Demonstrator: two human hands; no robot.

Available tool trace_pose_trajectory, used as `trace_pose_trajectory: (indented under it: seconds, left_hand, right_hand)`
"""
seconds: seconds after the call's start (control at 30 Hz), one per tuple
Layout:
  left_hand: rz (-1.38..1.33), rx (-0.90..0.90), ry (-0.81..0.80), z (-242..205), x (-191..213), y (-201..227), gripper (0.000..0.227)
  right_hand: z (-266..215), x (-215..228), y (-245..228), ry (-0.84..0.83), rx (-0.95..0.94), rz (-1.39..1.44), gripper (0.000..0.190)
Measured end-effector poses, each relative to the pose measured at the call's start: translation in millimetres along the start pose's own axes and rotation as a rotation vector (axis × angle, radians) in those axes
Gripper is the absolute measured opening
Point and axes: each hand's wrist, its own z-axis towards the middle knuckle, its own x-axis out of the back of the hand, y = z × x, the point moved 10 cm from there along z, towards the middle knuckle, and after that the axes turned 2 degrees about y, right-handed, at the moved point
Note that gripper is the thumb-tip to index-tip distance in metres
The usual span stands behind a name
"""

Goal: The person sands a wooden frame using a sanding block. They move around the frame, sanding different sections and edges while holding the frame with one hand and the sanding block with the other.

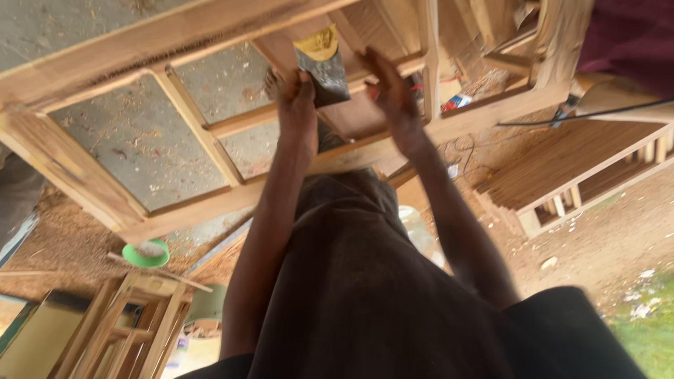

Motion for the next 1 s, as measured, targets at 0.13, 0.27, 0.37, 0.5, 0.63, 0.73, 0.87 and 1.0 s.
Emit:
trace_pose_trajectory:
  seconds: [0.13, 0.27, 0.37, 0.5, 0.63, 0.73, 0.87, 1.0]
  left_hand:
    - [-0.194, 0.141, -0.061, -9.0, -39.1, -31.6, 0.026]
    - [0.401, -0.170, -0.109, -15.0, -50.9, -4.3, 0.025]
    - [1.004, -0.544, 0.144, -9.5, -29.0, 50.5, 0.010]
    - [1.333, -0.869, 0.305, 24.0, 6.3, 106.1, 0.052]
    - [1.635, -0.908, 0.259, 67.6, 24.6, 102.2, 0.075]
    - [1.584, -0.789, 0.185, 84.3, 40.0, 77.4, 0.057]
    - [1.601, -0.887, 0.193, 83.4, 22.7, 71.9, 0.064]
    - [1.587, -0.903, 0.177, 80.1, 22.0, 86.9, 0.072]
  right_hand:
    - [-15.7, -21.5, 14.3, 0.175, -0.015, 0.139, 0.059]
    - [2.9, 15.7, 34.3, 0.537, -0.168, -0.040, 0.039]
    - [41.0, 23.1, -38.9, 0.415, 0.373, -0.563, 0.035]
    - [76.3, 6.0, -62.7, 0.218, 0.598, -1.075, 0.050]
    - [95.1, -13.6, -48.3, 0.142, 0.560, -1.285, 0.057]
    - [96.1, -25.2, -25.9, 0.138, 0.507, -1.377, 0.056]
    - [93.5, -10.1, -17.8, 0.071, 0.434, -1.388, 0.052]
    - [100.1, -0.7, -21.1, -0.055, 0.329, -1.480, 0.039]
